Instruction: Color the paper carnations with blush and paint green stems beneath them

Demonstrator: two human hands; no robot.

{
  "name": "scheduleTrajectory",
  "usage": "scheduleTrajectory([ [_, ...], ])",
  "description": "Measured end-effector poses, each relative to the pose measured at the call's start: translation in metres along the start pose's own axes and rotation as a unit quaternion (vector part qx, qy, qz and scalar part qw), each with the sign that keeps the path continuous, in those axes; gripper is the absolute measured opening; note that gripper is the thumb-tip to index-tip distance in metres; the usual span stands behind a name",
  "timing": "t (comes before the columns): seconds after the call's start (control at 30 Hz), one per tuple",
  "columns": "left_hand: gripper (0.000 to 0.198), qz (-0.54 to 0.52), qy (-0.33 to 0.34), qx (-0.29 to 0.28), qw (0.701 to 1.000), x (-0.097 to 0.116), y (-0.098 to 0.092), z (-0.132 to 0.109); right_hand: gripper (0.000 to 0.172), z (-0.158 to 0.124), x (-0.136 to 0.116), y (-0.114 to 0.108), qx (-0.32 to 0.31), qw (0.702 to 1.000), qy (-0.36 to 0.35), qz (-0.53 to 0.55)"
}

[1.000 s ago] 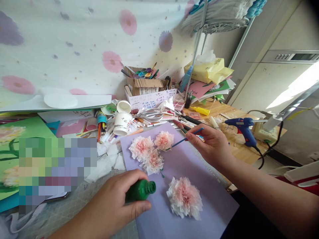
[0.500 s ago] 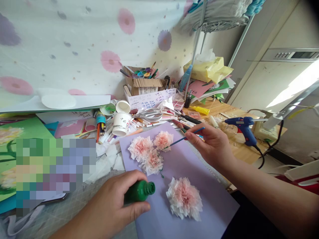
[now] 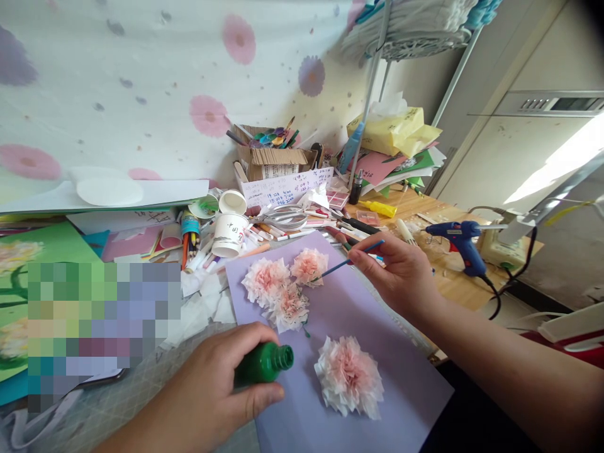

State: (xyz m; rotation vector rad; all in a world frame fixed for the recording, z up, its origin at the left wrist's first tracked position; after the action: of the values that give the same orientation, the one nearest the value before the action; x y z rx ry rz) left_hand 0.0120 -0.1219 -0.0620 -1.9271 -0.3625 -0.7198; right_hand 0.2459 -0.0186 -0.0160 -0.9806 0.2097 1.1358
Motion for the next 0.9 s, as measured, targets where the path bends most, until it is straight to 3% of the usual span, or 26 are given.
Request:
scheduleTrajectory([
  [0.33,0.019,-0.009,0.002,0.005,1.0,0.002,-0.001,0.001,0.016,0.0,0.0,0.0,0.001,1.0,-0.003,0.002],
  [0.57,0.019,-0.009,0.002,0.017,1.0,0.002,-0.001,-0.002,0.015,-0.001,0.01,-0.009,0.019,0.995,0.039,0.085],
  [0.9,0.03,0.0,0.004,-0.007,1.0,-0.003,0.0,0.001,0.016,-0.001,0.006,-0.002,-0.014,1.0,0.009,0.016],
])
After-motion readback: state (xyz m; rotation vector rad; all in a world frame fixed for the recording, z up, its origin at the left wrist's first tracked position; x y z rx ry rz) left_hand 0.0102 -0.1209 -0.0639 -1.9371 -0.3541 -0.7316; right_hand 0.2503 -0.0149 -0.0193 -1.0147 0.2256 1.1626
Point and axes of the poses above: each hand's wrist, its own z-axis towards the middle knuckle, its own y-axis out of the palm, x = y × z, the point moved 4 cm from there along z, towards the middle knuckle, and after that the axes turned 7 degrees about -x, right-handed, at the moved point
